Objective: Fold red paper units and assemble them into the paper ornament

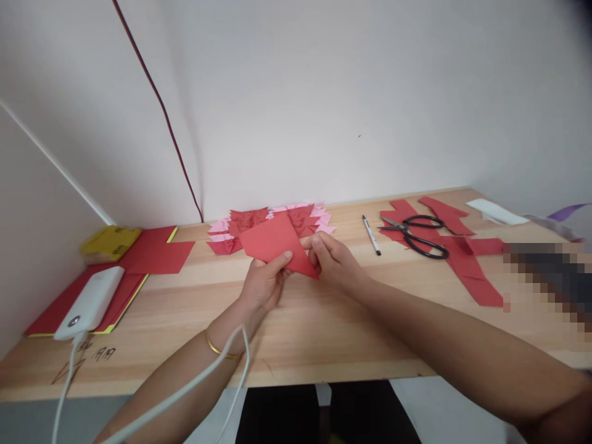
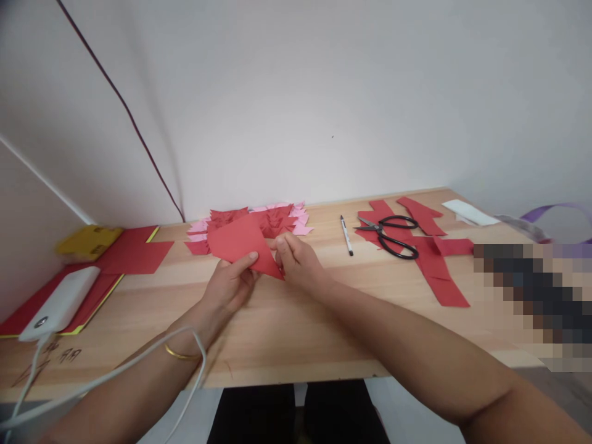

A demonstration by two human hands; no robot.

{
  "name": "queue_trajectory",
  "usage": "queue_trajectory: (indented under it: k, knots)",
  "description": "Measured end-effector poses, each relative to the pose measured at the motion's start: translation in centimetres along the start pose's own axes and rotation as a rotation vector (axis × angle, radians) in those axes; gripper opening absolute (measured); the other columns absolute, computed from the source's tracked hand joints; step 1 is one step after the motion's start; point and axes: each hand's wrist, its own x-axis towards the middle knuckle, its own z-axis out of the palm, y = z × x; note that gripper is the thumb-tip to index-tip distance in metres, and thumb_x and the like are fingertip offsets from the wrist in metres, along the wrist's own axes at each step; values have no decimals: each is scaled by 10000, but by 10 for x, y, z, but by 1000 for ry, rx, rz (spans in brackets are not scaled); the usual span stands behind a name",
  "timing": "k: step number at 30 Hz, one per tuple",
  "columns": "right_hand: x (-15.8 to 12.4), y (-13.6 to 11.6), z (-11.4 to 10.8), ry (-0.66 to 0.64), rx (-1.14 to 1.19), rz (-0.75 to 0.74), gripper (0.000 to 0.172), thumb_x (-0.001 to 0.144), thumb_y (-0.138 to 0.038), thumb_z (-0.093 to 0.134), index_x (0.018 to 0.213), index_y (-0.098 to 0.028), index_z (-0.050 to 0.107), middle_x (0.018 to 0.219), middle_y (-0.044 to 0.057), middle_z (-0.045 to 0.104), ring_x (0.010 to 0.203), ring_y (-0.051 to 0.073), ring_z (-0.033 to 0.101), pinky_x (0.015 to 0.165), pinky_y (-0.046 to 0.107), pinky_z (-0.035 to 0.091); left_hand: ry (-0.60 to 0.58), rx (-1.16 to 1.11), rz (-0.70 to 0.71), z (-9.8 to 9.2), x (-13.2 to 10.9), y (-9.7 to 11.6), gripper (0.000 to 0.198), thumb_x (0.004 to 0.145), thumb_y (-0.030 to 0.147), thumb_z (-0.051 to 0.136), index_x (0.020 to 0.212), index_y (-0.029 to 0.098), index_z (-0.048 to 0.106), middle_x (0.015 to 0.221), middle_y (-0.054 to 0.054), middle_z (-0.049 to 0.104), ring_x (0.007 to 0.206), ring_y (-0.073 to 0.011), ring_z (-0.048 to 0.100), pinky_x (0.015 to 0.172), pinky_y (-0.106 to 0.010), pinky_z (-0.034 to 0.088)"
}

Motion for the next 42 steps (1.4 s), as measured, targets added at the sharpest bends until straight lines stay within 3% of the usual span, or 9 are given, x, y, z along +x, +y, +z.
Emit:
queue_trajectory:
  k: [5,10,13,20,26,33,37,42]
  knots:
    - [3,-3,-2,-77,54,33,433,943,-466,267,766,-179,539,680,9,557,608,122,508,591,256,395,17,-55,20,-2,4,5,383,655,174,744,1018,178,623,967,-58,695,814,-151,641,706,-267,504]
    - [0,-6,1,-111,-3,-36,287,854,-414,498,701,-174,537,684,-5,549,608,106,471,572,239,372,40,-80,18,-2,5,7,322,645,155,747,944,179,630,876,-26,695,781,-138,638,737,-278,507]
    - [-1,-4,3,-91,-16,-14,278,842,-387,513,663,-175,521,635,-17,523,567,95,440,547,233,353,49,-96,15,-3,7,9,320,643,154,749,940,180,630,888,-26,695,798,-142,639,749,-285,510]
    - [0,-2,4,-127,139,-4,162,811,-337,554,820,-176,567,718,-8,574,596,96,476,549,228,370,63,-125,44,-5,11,14,270,674,145,727,925,190,637,916,-22,698,794,-115,631,752,-248,502]
    - [0,-3,3,-107,163,92,171,784,-338,583,774,-171,549,654,-27,523,569,92,459,535,230,377,60,-121,82,-7,14,17,276,663,148,737,917,191,637,890,-20,700,778,-115,633,764,-265,508]
    - [1,-5,3,-137,286,130,210,766,-363,612,852,-176,571,730,0,581,628,107,531,595,256,448,62,-95,89,-9,16,19,240,685,182,731,904,184,631,871,-32,700,781,-127,636,723,-260,512]
    - [1,-6,3,-93,194,122,220,793,-389,579,827,-173,581,687,-2,582,599,106,527,566,246,432,32,-112,88,-10,16,16,265,674,177,741,917,191,635,868,-20,700,797,-124,642,777,-280,510]
    - [0,-6,2,-77,99,118,200,812,-359,550,744,-172,558,612,-20,559,555,100,504,543,231,391,80,-145,76,-9,16,16,278,656,140,745,910,183,640,849,-11,697,766,-109,634,752,-256,505]
